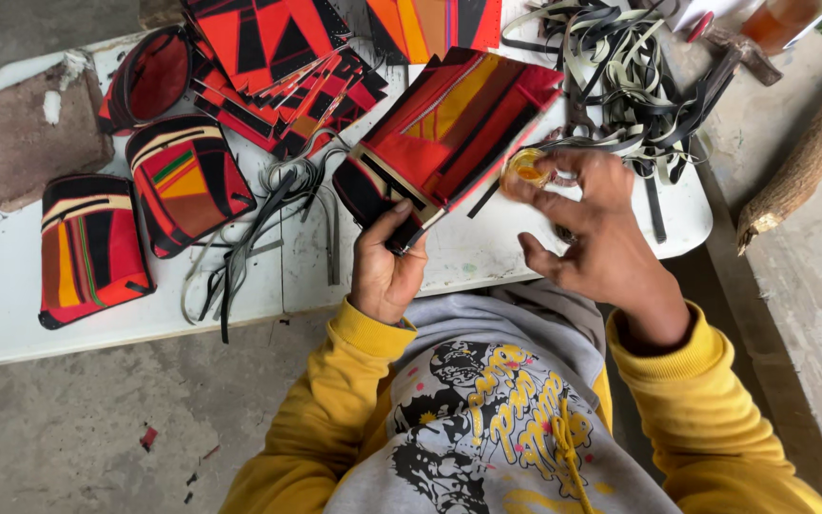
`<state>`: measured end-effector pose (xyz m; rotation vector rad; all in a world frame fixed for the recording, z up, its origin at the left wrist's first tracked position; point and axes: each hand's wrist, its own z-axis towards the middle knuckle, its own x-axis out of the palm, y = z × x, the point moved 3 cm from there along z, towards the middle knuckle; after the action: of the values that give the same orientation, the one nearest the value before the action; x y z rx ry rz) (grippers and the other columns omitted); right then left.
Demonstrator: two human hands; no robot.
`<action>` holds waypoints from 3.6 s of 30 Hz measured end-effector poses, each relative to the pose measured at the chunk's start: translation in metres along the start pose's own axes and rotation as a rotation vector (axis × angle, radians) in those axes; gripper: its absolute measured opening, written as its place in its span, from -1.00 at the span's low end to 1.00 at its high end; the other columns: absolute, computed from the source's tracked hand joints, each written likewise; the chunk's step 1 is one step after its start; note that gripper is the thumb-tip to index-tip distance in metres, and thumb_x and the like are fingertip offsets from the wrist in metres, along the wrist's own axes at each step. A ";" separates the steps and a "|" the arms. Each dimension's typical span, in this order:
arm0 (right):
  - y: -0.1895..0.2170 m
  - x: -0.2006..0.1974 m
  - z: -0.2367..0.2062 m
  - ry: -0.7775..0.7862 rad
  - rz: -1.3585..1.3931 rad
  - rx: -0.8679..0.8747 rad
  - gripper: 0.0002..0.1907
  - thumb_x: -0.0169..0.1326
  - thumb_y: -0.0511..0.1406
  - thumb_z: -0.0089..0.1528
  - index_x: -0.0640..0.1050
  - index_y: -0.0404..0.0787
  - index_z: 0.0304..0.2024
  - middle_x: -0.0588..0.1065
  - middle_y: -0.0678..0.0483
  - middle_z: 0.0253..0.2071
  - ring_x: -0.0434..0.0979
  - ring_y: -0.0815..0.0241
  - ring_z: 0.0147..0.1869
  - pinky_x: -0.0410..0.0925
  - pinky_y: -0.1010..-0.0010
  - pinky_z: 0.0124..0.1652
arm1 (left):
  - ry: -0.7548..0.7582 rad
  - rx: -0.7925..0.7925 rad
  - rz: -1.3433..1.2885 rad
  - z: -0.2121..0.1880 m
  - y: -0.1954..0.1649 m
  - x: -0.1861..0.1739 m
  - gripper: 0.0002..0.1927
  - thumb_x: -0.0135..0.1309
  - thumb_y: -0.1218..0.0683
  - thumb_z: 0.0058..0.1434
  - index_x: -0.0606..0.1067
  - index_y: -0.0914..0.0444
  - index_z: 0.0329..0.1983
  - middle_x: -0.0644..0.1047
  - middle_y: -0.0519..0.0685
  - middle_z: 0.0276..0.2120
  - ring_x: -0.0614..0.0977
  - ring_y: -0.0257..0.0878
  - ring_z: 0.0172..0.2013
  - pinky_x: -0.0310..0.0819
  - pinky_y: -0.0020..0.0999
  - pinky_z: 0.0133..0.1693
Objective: The person holds a patchwork leather bag panel and applies adhesive by hand along its edges, dipping fingers into a small jar of glue and rubbing the adhesive around the bag's perimeter, turning the bag to reach different sides before setting it down on the table.
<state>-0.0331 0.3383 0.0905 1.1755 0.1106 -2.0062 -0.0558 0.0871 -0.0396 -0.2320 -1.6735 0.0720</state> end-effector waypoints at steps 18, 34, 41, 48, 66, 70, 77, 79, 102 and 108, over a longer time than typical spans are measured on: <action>-0.082 0.037 0.007 0.442 -0.258 0.207 -0.50 0.35 -0.08 -0.07 0.72 0.09 -0.05 0.40 0.12 0.21 0.21 -0.06 0.27 0.07 0.08 0.16 | 0.022 0.095 0.113 -0.001 -0.007 -0.007 -0.58 0.10 0.37 0.26 0.47 0.24 0.17 0.59 -0.03 0.01 0.62 -0.16 0.02 0.53 -0.22 0.08; 0.018 0.017 0.004 0.012 -0.046 0.031 -0.10 0.35 -0.22 0.03 0.41 -0.09 0.45 0.34 -0.17 0.21 0.28 -0.13 0.25 0.13 0.03 0.25 | 0.023 0.049 0.075 0.012 0.011 -0.001 -0.67 0.11 0.37 0.25 0.51 0.23 0.05 0.61 -0.06 -0.12 0.65 -0.24 -0.16 0.56 -0.35 -0.13; -0.031 0.017 -0.003 0.099 -0.356 0.143 -0.55 0.33 -0.16 0.09 0.68 0.02 0.05 0.42 0.10 0.23 0.29 -0.04 0.29 0.13 0.07 0.21 | 0.090 0.106 0.107 0.013 -0.002 -0.005 -0.68 0.10 0.39 0.39 0.47 0.27 0.14 0.57 -0.02 -0.04 0.62 -0.19 -0.08 0.56 -0.26 -0.05; -0.086 0.070 0.013 0.333 -0.443 0.121 -0.64 0.31 -0.11 -0.01 0.71 0.09 -0.14 0.43 0.15 0.10 0.28 0.00 0.21 0.12 0.08 0.11 | 0.061 0.121 0.106 0.008 -0.005 0.003 -0.57 0.09 0.37 0.25 0.47 0.22 0.17 0.59 -0.05 0.02 0.63 -0.19 0.02 0.55 -0.23 0.06; -0.085 0.079 0.037 0.602 -0.338 0.312 -0.53 0.38 0.02 -0.02 0.72 0.11 -0.08 0.39 0.13 0.20 0.19 -0.05 0.23 0.05 0.04 0.12 | 0.025 0.125 0.109 0.012 -0.004 -0.008 -0.64 0.13 0.37 0.25 0.50 0.24 0.09 0.61 -0.05 -0.08 0.64 -0.21 -0.10 0.55 -0.29 -0.09; -0.069 0.038 0.007 0.415 -0.229 0.232 -0.45 0.40 -0.14 -0.13 0.72 0.06 -0.04 0.40 0.07 0.22 0.20 -0.07 0.29 0.06 0.03 0.17 | -0.002 0.112 0.087 0.015 0.002 -0.013 -0.65 0.14 0.37 0.26 0.50 0.25 0.09 0.61 -0.04 -0.09 0.64 -0.20 -0.12 0.54 -0.29 -0.10; 0.001 0.019 -0.012 -0.013 0.605 0.127 -0.16 0.37 -0.32 -0.01 0.46 -0.08 0.35 0.27 -0.04 0.23 0.22 -0.01 0.39 0.10 0.17 0.39 | -0.054 0.056 0.045 0.020 0.016 -0.019 -0.67 0.11 0.37 0.20 0.50 0.27 0.03 0.61 -0.03 -0.10 0.66 -0.19 -0.11 0.60 -0.27 -0.03; 0.020 0.032 -0.004 0.002 0.368 0.076 -0.14 0.35 -0.31 -0.01 0.42 -0.13 0.37 0.31 -0.08 0.18 0.26 -0.05 0.33 0.12 0.13 0.30 | -0.004 0.046 0.031 0.023 0.020 -0.017 -0.71 0.11 0.37 0.27 0.50 0.29 0.04 0.60 -0.01 -0.09 0.66 -0.18 -0.10 0.59 -0.28 -0.03; 0.062 0.041 -0.007 -0.031 -0.318 -0.131 -0.30 0.27 -0.30 0.17 0.50 0.19 0.38 0.37 0.01 0.27 0.30 -0.10 0.30 0.11 -0.01 0.15 | 0.011 0.121 0.108 0.032 0.031 -0.013 -0.74 0.13 0.31 0.33 0.48 0.30 0.07 0.61 0.01 -0.13 0.65 -0.12 -0.13 0.54 -0.19 -0.04; 0.048 0.036 -0.003 -0.050 -0.369 -0.038 -0.31 0.27 -0.32 0.18 0.49 0.18 0.37 0.37 0.01 0.30 0.30 -0.08 0.34 0.12 -0.01 0.19 | -0.076 0.117 0.109 0.033 0.031 -0.011 -0.72 0.13 0.29 0.26 0.50 0.27 0.03 0.61 -0.02 -0.14 0.66 -0.16 -0.13 0.57 -0.18 -0.05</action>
<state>-0.0084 0.2859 0.0750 1.1428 0.3622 -2.3398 -0.0838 0.1178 -0.0603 -0.2348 -1.7253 0.2629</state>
